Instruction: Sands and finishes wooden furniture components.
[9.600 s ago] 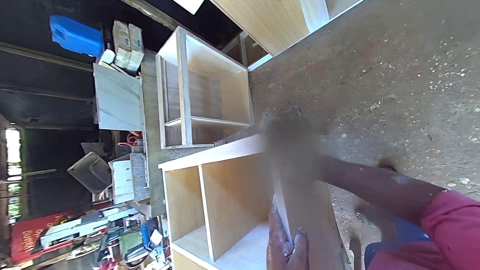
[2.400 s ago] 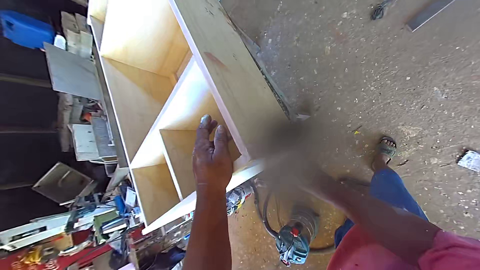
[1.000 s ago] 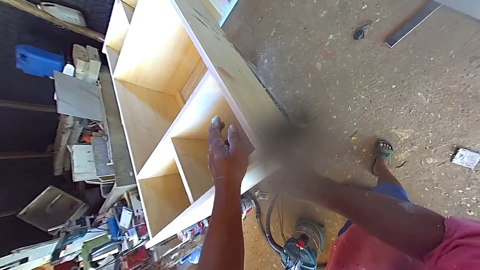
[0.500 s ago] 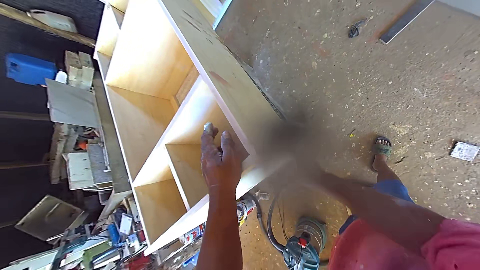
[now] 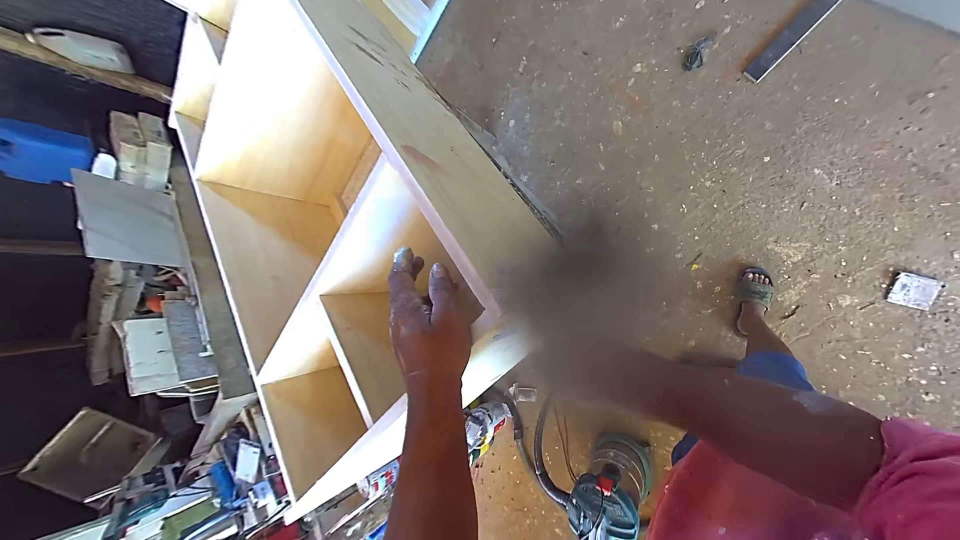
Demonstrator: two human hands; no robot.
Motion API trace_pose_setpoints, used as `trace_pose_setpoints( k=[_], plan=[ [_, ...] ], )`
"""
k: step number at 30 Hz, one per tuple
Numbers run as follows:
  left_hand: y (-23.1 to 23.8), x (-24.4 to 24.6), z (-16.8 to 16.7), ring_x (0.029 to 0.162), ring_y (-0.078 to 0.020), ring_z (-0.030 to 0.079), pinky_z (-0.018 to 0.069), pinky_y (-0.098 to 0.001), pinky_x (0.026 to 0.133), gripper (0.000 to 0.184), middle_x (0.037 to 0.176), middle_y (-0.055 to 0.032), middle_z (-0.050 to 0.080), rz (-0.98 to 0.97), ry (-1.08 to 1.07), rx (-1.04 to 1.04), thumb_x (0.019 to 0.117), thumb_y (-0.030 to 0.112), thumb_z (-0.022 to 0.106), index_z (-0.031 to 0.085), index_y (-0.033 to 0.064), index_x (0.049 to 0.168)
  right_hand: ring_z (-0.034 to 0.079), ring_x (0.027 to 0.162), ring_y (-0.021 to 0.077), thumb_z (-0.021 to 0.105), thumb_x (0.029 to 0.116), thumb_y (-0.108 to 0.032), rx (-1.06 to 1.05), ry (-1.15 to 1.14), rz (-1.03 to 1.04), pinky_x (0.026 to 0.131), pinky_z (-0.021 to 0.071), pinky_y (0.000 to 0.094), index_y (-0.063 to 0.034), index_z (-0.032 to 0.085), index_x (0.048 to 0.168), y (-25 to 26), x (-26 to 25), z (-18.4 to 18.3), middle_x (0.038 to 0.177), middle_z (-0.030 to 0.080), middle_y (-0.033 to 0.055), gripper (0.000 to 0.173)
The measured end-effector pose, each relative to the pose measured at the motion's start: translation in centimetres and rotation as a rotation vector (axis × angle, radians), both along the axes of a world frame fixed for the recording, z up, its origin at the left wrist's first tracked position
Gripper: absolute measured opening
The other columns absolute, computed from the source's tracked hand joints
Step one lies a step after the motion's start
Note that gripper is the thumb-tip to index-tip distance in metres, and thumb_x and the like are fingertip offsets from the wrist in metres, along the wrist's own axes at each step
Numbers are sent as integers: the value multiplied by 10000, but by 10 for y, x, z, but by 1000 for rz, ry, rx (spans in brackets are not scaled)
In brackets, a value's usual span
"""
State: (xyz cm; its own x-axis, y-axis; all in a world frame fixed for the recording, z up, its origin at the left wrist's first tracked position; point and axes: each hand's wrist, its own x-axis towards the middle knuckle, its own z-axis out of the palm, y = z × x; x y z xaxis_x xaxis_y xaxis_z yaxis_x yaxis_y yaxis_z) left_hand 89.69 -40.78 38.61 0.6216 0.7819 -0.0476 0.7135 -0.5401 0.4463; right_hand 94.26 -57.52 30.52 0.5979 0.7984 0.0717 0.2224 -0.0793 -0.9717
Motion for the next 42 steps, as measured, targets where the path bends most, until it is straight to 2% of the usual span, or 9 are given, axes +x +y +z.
trace_pose_setpoints(
  k=[3,6,11,16,21,26,31,37,42],
  plan=[
    [-2,-1,2,1201,-210,636,552,-476,946,540,1531,-65,484,7,-13,-4,1086,442,410,347,206,1568,419,1463,256,682,791,116,75,-86,-51,1205,360,396,18,429,1516,3,-5,-25,1570,449,153,774],
    [-1,-3,2,1201,-209,641,555,-476,948,530,1527,-70,488,22,-9,-2,1088,433,414,354,207,1563,319,1523,299,618,865,73,-204,85,-13,1224,312,423,34,260,1589,4,-15,-70,1645,306,199,808],
    [-2,-1,0,1152,-203,645,541,-477,923,544,1514,-62,501,-11,-14,24,1084,455,398,355,196,1561,298,1533,255,645,838,75,81,-36,-24,1231,292,375,23,326,1572,-3,-19,16,1637,340,172,802],
    [0,-4,2,1155,-185,658,571,-462,913,537,1521,-48,493,12,-19,21,1085,459,402,350,223,1564,345,1515,280,598,863,72,-90,-8,-162,1215,343,414,56,275,1578,3,-38,-81,1638,325,200,784],
    [-4,-1,2,1167,-242,657,567,-526,890,557,1524,-68,495,-14,9,58,1082,471,380,330,220,1577,288,1538,250,651,824,68,53,-80,-140,1238,283,362,45,308,1569,3,-24,7,1638,328,188,820],
    [0,-8,2,1191,-233,645,560,-524,922,554,1529,-55,491,-2,-13,46,1079,486,394,344,232,1568,357,1504,292,620,826,110,-250,106,-80,1200,361,445,-10,226,1609,-4,-41,-94,1654,301,166,885],
    [-5,-3,2,1160,-218,662,569,-487,925,535,1528,-80,493,-14,-36,56,1091,423,385,350,183,1568,377,1491,275,654,806,72,117,-69,-214,1203,357,383,58,401,1518,6,-33,3,1580,418,201,756],
    [0,-9,5,1174,-240,662,568,-520,950,548,1525,-92,489,-6,-39,44,1090,429,399,331,191,1578,399,1480,278,584,868,76,-215,92,-101,1172,395,458,-16,252,1606,6,-35,-87,1644,329,154,815],
    [0,-2,1,1162,-180,670,585,-431,949,545,1516,-82,500,-12,-63,52,1085,410,419,349,177,1572,452,1441,257,676,818,51,170,-142,-210,1168,409,364,58,444,1491,8,-20,6,1545,467,193,713]
  ],
)
